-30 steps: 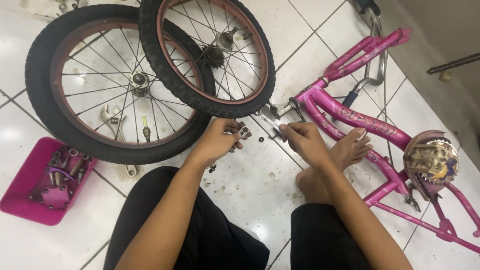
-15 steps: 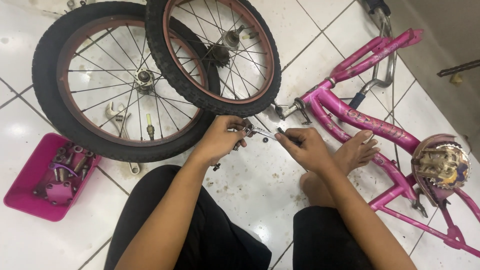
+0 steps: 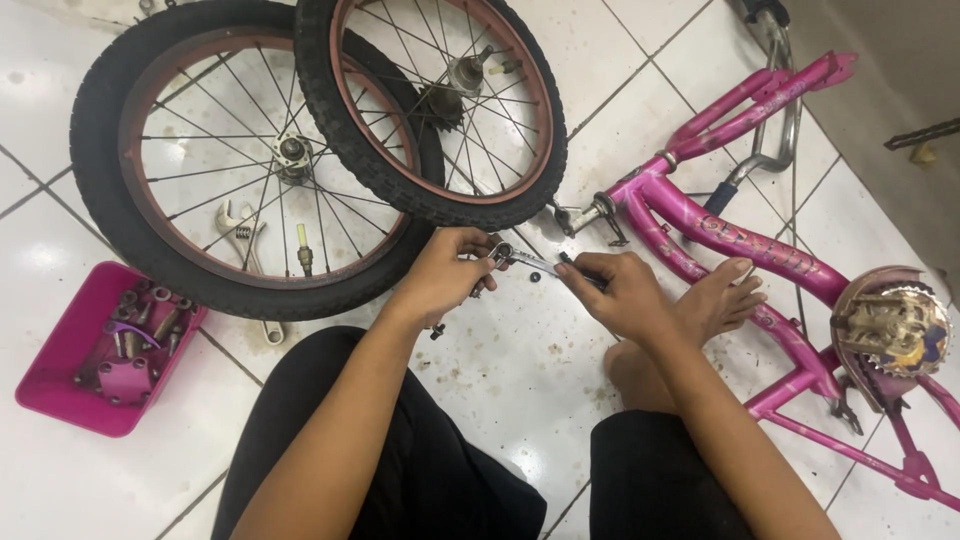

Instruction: The person sits on a tiled floor and works on a disassembled pink bicycle. They use a wrench to tighten a bolt on a brake caliper assembly and then attach the caliper to the bicycle frame near the pedal crank, securing it with the wrench.

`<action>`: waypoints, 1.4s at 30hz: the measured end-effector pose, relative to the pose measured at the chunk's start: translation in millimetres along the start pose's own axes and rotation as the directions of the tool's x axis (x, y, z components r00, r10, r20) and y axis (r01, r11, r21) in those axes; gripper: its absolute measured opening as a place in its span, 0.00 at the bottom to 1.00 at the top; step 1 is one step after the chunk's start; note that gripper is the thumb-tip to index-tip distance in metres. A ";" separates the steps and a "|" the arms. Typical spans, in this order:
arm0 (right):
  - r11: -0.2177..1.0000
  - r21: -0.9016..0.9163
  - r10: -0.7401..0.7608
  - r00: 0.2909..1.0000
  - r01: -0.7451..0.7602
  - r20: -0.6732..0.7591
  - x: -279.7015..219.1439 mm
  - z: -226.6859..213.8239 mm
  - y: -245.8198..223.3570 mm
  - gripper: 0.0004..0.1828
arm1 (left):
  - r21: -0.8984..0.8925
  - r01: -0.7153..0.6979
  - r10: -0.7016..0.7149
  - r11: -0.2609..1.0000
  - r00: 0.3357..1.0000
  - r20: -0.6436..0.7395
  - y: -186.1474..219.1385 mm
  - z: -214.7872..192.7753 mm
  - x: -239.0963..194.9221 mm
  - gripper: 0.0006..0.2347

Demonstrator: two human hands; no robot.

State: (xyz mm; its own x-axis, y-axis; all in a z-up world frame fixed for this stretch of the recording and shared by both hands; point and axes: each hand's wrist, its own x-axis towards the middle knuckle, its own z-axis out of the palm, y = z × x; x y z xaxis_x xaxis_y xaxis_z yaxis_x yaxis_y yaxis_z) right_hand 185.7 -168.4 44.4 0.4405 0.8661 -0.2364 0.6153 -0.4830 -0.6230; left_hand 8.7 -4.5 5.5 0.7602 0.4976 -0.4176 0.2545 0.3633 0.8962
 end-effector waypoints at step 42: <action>0.964 0.189 0.189 0.982 -0.187 0.007 41.8 52.9 -8.9 0.29 | 0.103 0.078 -0.081 0.992 0.996 0.025 7.7 0.9 -1.9 0.15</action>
State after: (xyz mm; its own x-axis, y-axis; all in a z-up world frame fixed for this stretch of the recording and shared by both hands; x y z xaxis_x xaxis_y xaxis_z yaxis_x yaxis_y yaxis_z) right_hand 164.1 -121.1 0.7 0.5440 0.7602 -0.3552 0.3873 -0.6030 -0.6974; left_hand 9.7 -3.4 13.3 0.7518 0.4465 -0.4851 0.3734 0.3180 0.8715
